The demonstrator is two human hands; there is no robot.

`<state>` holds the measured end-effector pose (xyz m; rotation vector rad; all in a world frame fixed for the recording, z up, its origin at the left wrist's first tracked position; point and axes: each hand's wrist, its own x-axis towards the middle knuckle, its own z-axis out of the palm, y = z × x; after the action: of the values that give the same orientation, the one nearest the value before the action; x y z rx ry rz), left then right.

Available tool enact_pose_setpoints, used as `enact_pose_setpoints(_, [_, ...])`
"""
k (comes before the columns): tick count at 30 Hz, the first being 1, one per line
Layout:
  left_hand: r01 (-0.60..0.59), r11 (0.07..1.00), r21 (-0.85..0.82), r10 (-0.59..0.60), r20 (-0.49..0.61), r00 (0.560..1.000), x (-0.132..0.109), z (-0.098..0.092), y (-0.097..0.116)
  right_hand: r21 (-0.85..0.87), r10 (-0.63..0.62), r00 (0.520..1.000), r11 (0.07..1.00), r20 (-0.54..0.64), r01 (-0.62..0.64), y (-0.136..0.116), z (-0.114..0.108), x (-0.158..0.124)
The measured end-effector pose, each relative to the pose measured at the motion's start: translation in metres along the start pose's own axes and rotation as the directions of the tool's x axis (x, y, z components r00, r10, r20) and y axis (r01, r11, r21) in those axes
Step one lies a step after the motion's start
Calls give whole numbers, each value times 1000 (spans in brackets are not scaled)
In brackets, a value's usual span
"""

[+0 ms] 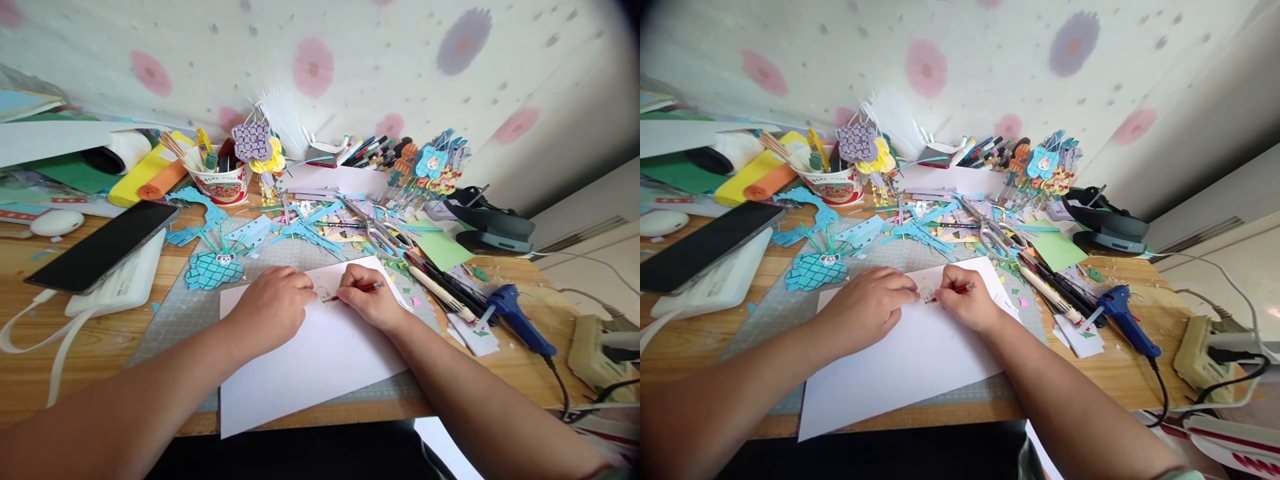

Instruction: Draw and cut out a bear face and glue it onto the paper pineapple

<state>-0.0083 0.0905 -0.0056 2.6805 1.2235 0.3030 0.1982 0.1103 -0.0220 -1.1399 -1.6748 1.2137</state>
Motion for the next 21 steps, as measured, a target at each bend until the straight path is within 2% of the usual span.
enact_pose_setpoints(3, [-13,1000,-2,13,-20,1000,0,0,-1,141,36,999,989,32,-41,7,-4,0])
enact_pose_setpoints(6, [-40,999,-10,39,-49,998,0,1,-3,317,-8,995,948,-101,40,13,-10,4])
enact_pose_setpoints(8, [-65,998,-17,63,-72,995,0,3,-5,297,-57,981,948,-187,111,14,-15,8])
enact_pose_setpoints(10, [-87,996,-22,84,-97,992,0,4,-6,148,-117,977,978,-177,144,14,-17,11])
enact_pose_setpoints(12, [-103,994,-25,99,-126,987,0,6,-8,-58,-196,977,980,-88,191,14,-19,12])
enact_pose_setpoints(15, [-101,995,-25,96,-174,980,-1,8,-11,-282,-318,940,897,127,341,14,-20,13])
enact_pose_setpoints(18, [-51,998,-24,44,-229,972,-1,11,-13,-349,-357,875,815,328,463,12,-21,13])
enact_pose_setpoints(21, [-3,1000,-27,-4,-255,967,0,12,-14,-394,-342,845,770,411,502,10,-20,14])
